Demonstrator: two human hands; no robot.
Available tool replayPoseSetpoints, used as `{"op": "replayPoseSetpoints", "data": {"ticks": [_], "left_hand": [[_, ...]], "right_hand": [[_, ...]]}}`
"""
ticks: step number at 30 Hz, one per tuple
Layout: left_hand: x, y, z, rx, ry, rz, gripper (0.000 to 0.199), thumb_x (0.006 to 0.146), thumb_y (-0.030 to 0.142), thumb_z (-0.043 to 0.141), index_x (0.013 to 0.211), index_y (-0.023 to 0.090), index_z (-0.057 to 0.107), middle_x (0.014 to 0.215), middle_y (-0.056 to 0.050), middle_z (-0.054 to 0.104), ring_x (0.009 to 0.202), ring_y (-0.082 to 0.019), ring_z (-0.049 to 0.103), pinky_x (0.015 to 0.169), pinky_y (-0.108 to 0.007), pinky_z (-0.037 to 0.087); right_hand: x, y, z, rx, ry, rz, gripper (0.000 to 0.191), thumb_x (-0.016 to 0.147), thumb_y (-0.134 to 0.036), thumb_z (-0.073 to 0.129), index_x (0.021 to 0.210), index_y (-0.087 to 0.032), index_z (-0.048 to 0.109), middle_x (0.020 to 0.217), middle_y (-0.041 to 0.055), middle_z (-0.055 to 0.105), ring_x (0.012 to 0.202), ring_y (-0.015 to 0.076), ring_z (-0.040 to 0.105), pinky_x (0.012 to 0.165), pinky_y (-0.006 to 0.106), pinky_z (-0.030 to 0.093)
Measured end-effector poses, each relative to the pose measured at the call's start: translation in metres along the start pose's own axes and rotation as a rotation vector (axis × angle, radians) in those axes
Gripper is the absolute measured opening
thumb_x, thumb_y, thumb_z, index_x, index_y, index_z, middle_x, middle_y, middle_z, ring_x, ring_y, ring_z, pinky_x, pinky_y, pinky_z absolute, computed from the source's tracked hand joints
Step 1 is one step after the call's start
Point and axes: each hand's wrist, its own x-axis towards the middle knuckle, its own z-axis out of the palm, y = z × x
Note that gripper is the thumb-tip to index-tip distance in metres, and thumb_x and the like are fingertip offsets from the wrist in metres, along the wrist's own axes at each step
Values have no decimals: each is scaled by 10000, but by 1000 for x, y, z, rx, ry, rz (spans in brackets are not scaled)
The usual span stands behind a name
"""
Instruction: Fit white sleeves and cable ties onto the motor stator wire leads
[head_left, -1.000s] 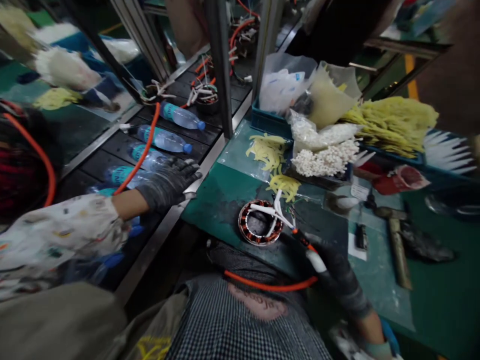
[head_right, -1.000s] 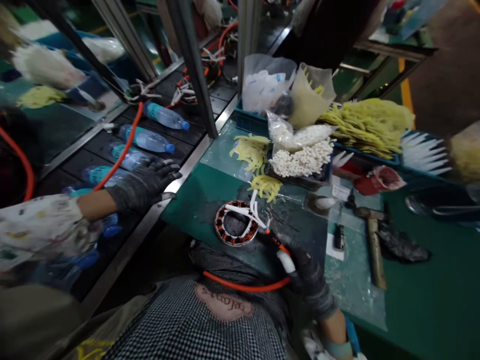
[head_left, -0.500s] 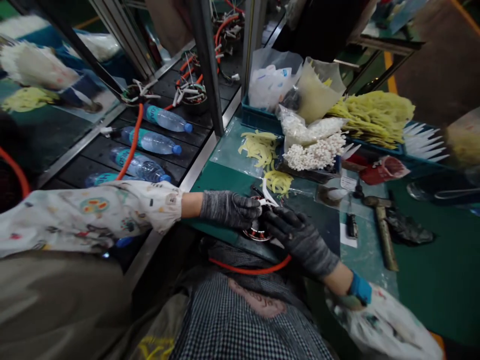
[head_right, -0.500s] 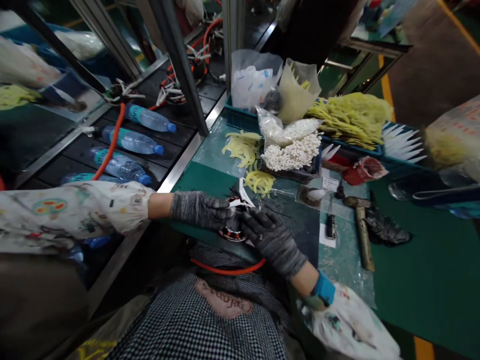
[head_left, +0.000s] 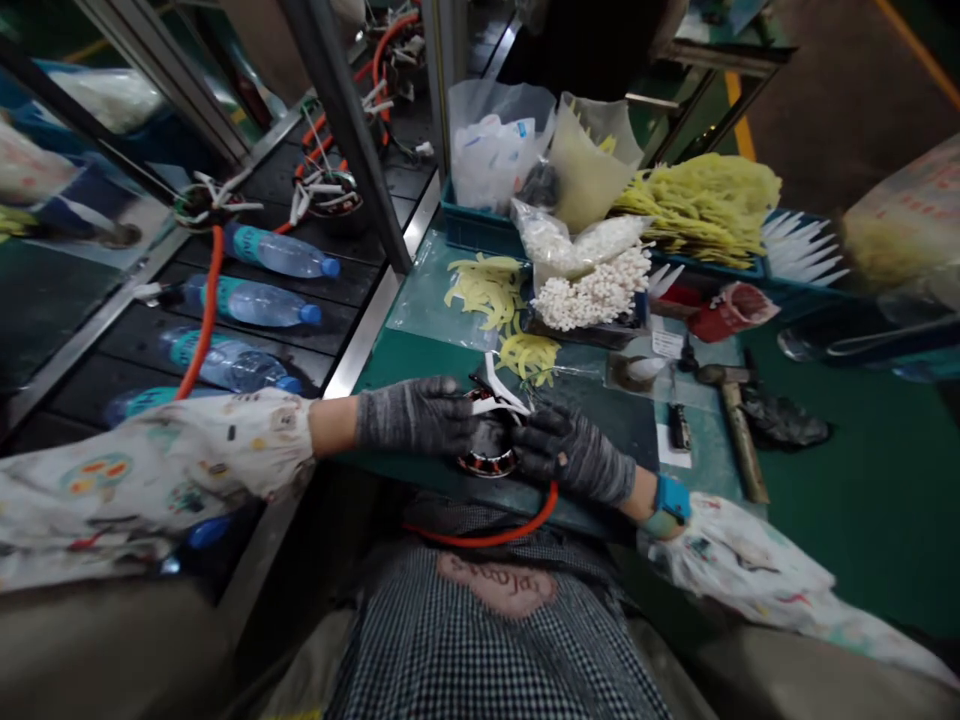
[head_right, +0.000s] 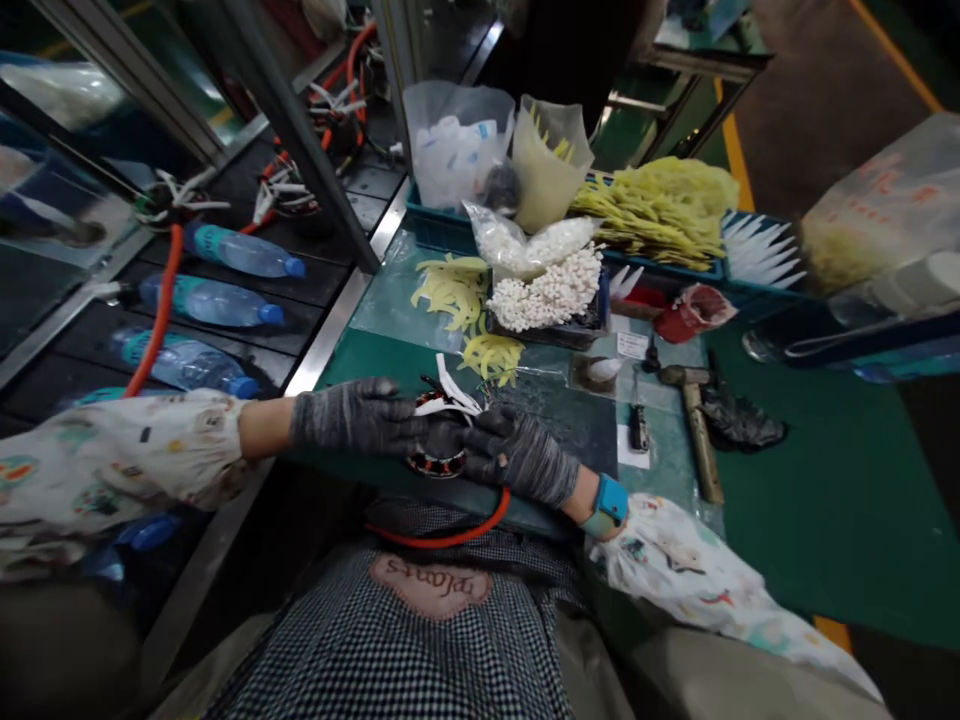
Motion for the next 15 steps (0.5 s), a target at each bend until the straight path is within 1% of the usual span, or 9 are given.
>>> {"op": "replayPoseSetpoints", "data": {"ticks": [2, 3, 4, 6, 8, 10, 12, 13, 15], "left_hand": [[-14, -4, 1, 56, 54, 202, 437, 1045, 64, 581, 1162, 432, 786, 1300, 129, 851, 1225, -128, 746, 1214, -296, 450], [-18, -5, 0, 74, 95, 259, 413, 1061, 78, 577, 1179, 416, 781, 1311, 119, 850, 1233, -137, 744, 1254, -317, 407], [-18, -4, -2, 83, 133, 263, 361, 1083, 133, 592, 1214, 415, 775, 1331, 113, 844, 1256, -149, 737, 1294, -339, 359], [-6, 0, -7, 69, 160, 203, 278, 1115, 325, 633, 1350, 428, 741, 1418, 83, 814, 1343, -201, 706, 1351, -413, 275], [18, 8, -12, 50, 137, 81, 416, 1100, 555, 646, 1487, 407, 688, 1479, 11, 784, 1412, -288, 665, 1358, -514, 256], [48, 16, -15, 50, 66, -19, 681, 1037, 758, 644, 1554, 316, 666, 1425, -90, 793, 1386, -360, 663, 1322, -586, 307], [76, 22, -15, 56, -14, -80, 896, 936, 903, 665, 1523, 227, 696, 1279, -145, 815, 1263, -376, 703, 1283, -612, 365], [87, 24, -14, 56, -44, -107, 962, 882, 947, 690, 1485, 197, 719, 1210, -154, 817, 1201, -373, 719, 1273, -621, 380], [103, 26, -13, 12, -84, -149, 980, 811, 964, 757, 1395, 177, 755, 1101, -145, 818, 1100, -361, 746, 1264, -640, 395]], "right_hand": [[-20, -22, 12, -139, 163, 99, 299, 1053, -183, 707, 1270, -374, 782, 1328, 14, 817, 1270, 253, 698, 1053, 464, 619], [-28, -35, 20, -188, 232, 216, 373, 1036, -193, 733, 1363, -373, 748, 1383, 43, 787, 1332, 284, 663, 1089, 499, 598], [-35, -50, 28, -230, 294, 364, 450, 1025, -239, 763, 1454, -361, 704, 1429, 83, 753, 1384, 324, 625, 1131, 547, 572], [-44, -77, 45, -295, 378, 666, 591, 1009, -393, 796, 1568, -307, 624, 1491, 164, 683, 1443, 414, 558, 1208, 667, 496], [-47, -97, 55, -317, 395, 832, 600, 1020, -434, 752, 1578, -265, 609, 1513, 205, 646, 1464, 463, 525, 1238, 745, 435], [-49, -106, 56, -303, 392, 846, 518, 1031, -328, 689, 1544, -291, 628, 1500, 178, 662, 1469, 445, 535, 1255, 749, 420], [-50, -106, 45, -280, 401, 792, 508, 1001, -249, 679, 1502, -330, 654, 1476, 138, 688, 1473, 417, 553, 1277, 736, 413], [-52, -104, 36, -280, 409, 769, 503, 979, -239, 695, 1470, -346, 674, 1471, 124, 693, 1481, 412, 552, 1286, 728, 411], [-56, -96, 15, -317, 412, 730, 464, 944, -233, 732, 1390, -364, 716, 1481, 112, 688, 1507, 414, 534, 1291, 714, 414]]}}
